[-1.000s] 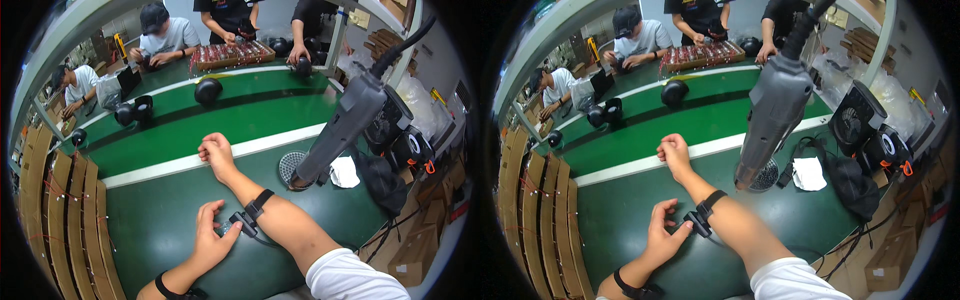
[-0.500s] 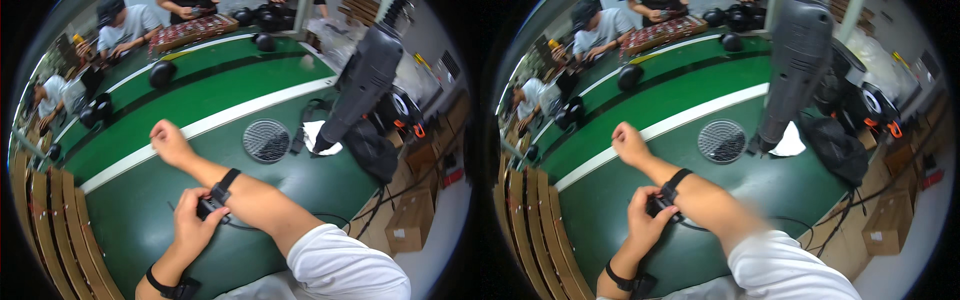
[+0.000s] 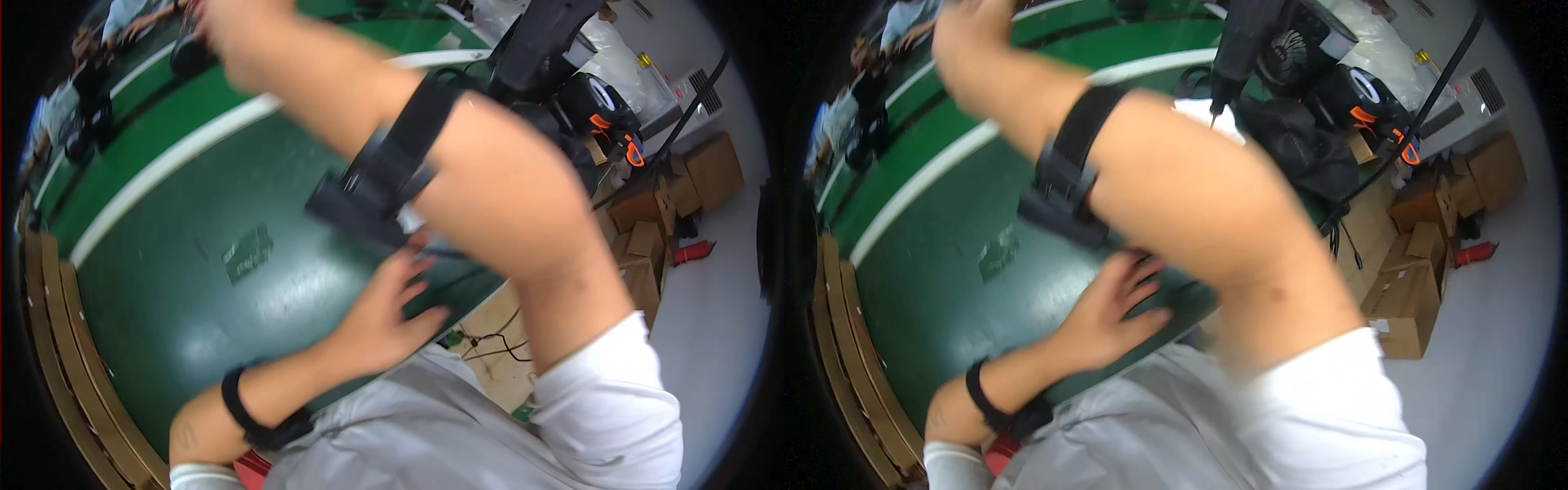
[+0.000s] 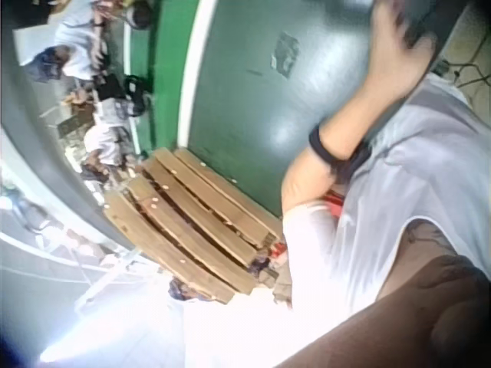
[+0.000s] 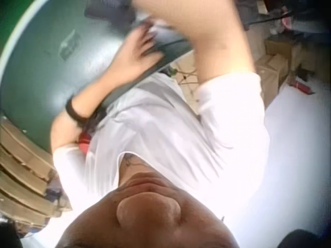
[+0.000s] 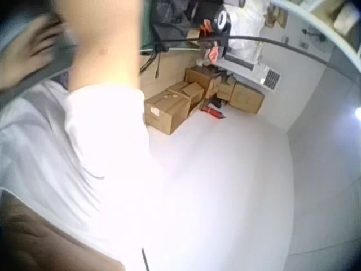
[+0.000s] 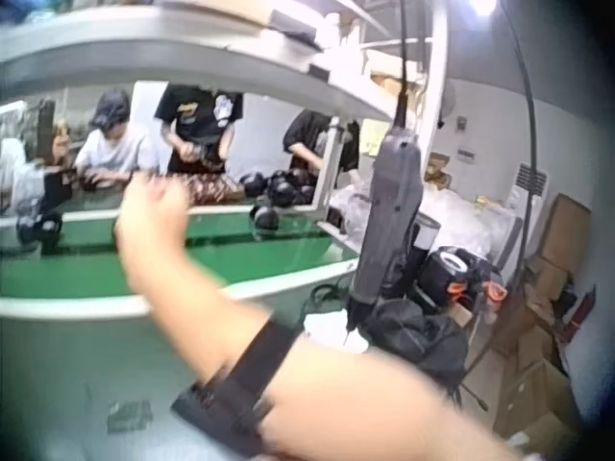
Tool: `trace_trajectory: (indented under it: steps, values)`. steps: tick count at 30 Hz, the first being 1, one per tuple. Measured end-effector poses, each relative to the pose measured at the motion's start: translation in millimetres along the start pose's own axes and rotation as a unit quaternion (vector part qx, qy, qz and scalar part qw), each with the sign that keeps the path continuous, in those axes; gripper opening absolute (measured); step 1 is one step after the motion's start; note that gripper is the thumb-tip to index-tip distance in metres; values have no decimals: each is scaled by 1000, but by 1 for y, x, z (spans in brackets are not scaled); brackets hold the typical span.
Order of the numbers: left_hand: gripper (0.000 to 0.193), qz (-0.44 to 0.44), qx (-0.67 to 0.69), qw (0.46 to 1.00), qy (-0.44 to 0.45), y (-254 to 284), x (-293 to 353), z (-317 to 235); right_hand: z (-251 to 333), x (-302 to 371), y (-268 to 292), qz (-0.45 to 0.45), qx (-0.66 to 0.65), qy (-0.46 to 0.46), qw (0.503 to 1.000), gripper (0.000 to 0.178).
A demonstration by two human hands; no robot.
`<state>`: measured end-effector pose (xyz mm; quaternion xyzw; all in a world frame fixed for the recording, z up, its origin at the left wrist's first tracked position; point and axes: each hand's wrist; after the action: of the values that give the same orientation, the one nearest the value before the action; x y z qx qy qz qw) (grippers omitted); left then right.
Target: Assembling electronic components using an electric screwdriver at a manufacturing workbench.
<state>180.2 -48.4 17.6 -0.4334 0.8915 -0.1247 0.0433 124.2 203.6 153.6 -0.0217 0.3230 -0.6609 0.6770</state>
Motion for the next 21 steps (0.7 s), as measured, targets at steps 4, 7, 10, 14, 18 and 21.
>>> trace_trajectory:
  steps: [4, 7, 10, 14, 18, 21]
  values:
    - [50, 91, -55, 968, -226, -69, -82, -1, 36, 37, 27, 9, 58, -80, 995, 21]
    - [32, 313, 38, 943, -101, -84, -74, -36, 65, 51, 21, 43, 123, -99, 987, 20]
    - [29, 384, -12, 923, -2, -88, -57, -27, 99, 64, 20, 65, 185, -110, 974, 19]
    - [39, 455, -128, 881, 35, -88, -46, 4, 133, 81, 14, 93, 247, -125, 957, 18]
    - [44, 387, -294, 864, 130, -97, -38, 58, 145, 93, 13, 125, 303, -149, 933, 18]
    - [54, 288, -590, 709, 256, -122, -23, 83, 149, 95, 12, 143, 333, -160, 918, 17]
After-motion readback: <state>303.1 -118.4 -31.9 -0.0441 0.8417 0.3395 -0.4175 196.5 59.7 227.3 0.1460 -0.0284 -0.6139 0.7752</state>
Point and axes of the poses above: each hand's wrist, its own x-axis away from the middle knuckle, its own y-axis out of the back of the hand, z = x × y, and after that the axes turned 3 degrees about z, right-handed
